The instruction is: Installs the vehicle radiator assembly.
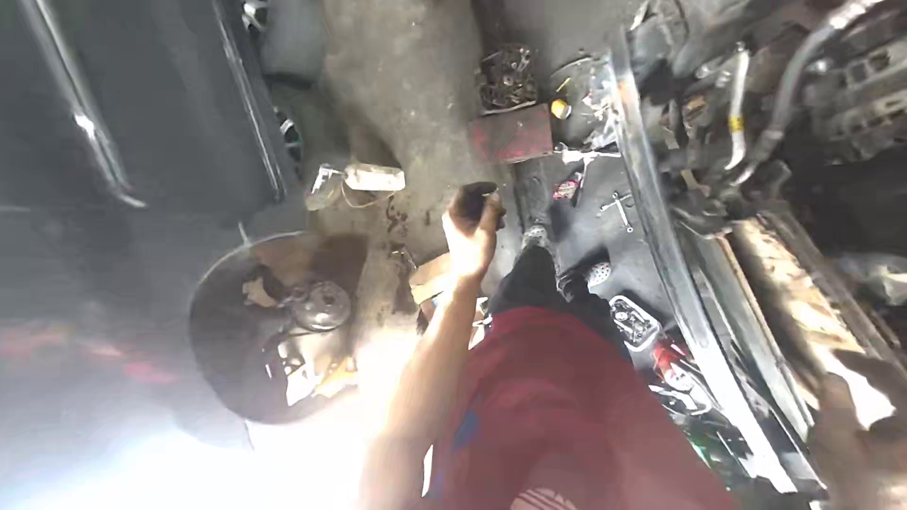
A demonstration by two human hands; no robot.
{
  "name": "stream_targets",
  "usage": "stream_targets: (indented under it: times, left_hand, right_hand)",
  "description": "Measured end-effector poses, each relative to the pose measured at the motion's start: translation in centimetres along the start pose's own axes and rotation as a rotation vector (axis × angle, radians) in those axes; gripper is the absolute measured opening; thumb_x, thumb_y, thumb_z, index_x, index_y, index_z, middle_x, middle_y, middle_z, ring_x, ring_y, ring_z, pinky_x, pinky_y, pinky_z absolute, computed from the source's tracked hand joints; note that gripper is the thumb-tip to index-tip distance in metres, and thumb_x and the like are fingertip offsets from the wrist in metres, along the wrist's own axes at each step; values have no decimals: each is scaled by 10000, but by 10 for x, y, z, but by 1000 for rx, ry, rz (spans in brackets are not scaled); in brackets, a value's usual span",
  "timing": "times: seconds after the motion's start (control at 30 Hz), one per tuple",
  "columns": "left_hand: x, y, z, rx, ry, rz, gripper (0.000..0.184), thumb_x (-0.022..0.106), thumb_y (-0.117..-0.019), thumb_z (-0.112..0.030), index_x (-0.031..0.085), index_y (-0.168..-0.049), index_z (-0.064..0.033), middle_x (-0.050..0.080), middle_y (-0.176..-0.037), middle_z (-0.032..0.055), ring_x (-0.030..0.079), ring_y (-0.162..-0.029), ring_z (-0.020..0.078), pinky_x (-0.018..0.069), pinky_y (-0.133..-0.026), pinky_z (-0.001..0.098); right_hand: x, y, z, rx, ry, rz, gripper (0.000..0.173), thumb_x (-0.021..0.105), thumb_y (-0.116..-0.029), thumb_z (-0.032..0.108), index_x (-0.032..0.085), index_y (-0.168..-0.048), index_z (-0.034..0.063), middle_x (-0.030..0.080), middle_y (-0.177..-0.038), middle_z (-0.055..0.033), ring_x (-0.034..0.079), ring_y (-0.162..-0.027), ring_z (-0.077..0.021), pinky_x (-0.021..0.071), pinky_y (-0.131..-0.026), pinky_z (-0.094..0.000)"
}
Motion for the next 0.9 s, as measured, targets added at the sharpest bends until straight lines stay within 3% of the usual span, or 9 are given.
stream_targets:
  times: [0.03,0.13,0.27,0.4,0.53,0.6,0.73,0.8,0.9]
  left_hand:
    - [-6,5,15,-22,-4,-17,176,604,-973,-35,616,-1136,29,685,-782,2,662,-630,76,597,-599,256]
    - [-13,22,73,-151,-88,29,255,625,-995,-102,609,-1229,-2,685,-840,46,656,-644,104,594,-610,289]
    - [-21,48,171,-375,-161,80,315,659,-984,-138,609,-1276,-29,699,-871,66,649,-672,115,585,-651,326]
    - [-38,86,285,-637,-128,41,391,691,-938,-84,583,-1281,67,706,-974,129,679,-754,123,598,-709,309]
    - [-54,132,377,-933,-177,53,442,701,-951,-81,553,-1344,60,699,-1100,163,701,-882,164,602,-820,346]
    - [-51,142,419,-1002,-175,104,422,689,-955,-81,561,-1336,49,705,-1029,150,694,-797,162,603,-744,347]
    - [-22,143,493,-1061,-166,227,369,669,-970,-91,580,-1307,30,703,-902,88,671,-712,121,588,-691,310]
    - [-3,134,524,-1043,-185,262,340,662,-964,-98,604,-1278,19,695,-882,67,660,-703,104,581,-687,297]
    - [26,128,561,-1041,-204,301,312,659,-956,-100,624,-1243,16,698,-896,62,665,-732,90,583,-706,290]
  right_hand:
    - [22,-4,20,-40,-106,141,491,553,-1047,328,574,-1244,-121,654,-1214,-246,625,-1189,-169,504,-1038,-317]
    - [110,-1,52,-14,-265,421,460,578,-1005,369,661,-1180,-48,715,-1124,-152,675,-1032,-88,564,-926,-289]
    - [250,22,37,141,-270,762,411,602,-970,272,658,-1233,-39,720,-1125,-160,705,-1027,-190,584,-927,-391]
    - [363,44,-18,447,-137,960,403,606,-1013,217,602,-1330,-31,690,-1208,-201,685,-1103,-262,548,-990,-445]
    - [439,72,-95,787,52,965,402,614,-1033,225,592,-1358,-11,664,-1268,-224,664,-1150,-311,510,-1038,-490]
    - [479,75,-130,848,135,980,416,610,-1037,234,587,-1360,-26,660,-1267,-247,657,-1164,-347,498,-1046,-516]
    - [576,32,-200,711,331,1034,434,580,-1041,275,591,-1361,-18,638,-1309,-253,615,-1240,-365,460,-1093,-514]
    - [633,-8,-235,554,439,1145,514,539,-1047,323,527,-1445,-3,514,-1475,-261,473,-1403,-388,371,-1177,-521]
    - [702,-72,-290,363,581,1164,581,610,-1011,337,494,-1487,23,417,-1563,-257,381,-1455,-451,356,-1135,-645]
Point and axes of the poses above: each hand's wrist, its own y-axis away from the middle knuckle, its own x-axis out of the palm, z = x × y, the point moved 10 cm from there along -y, towards the middle knuckle
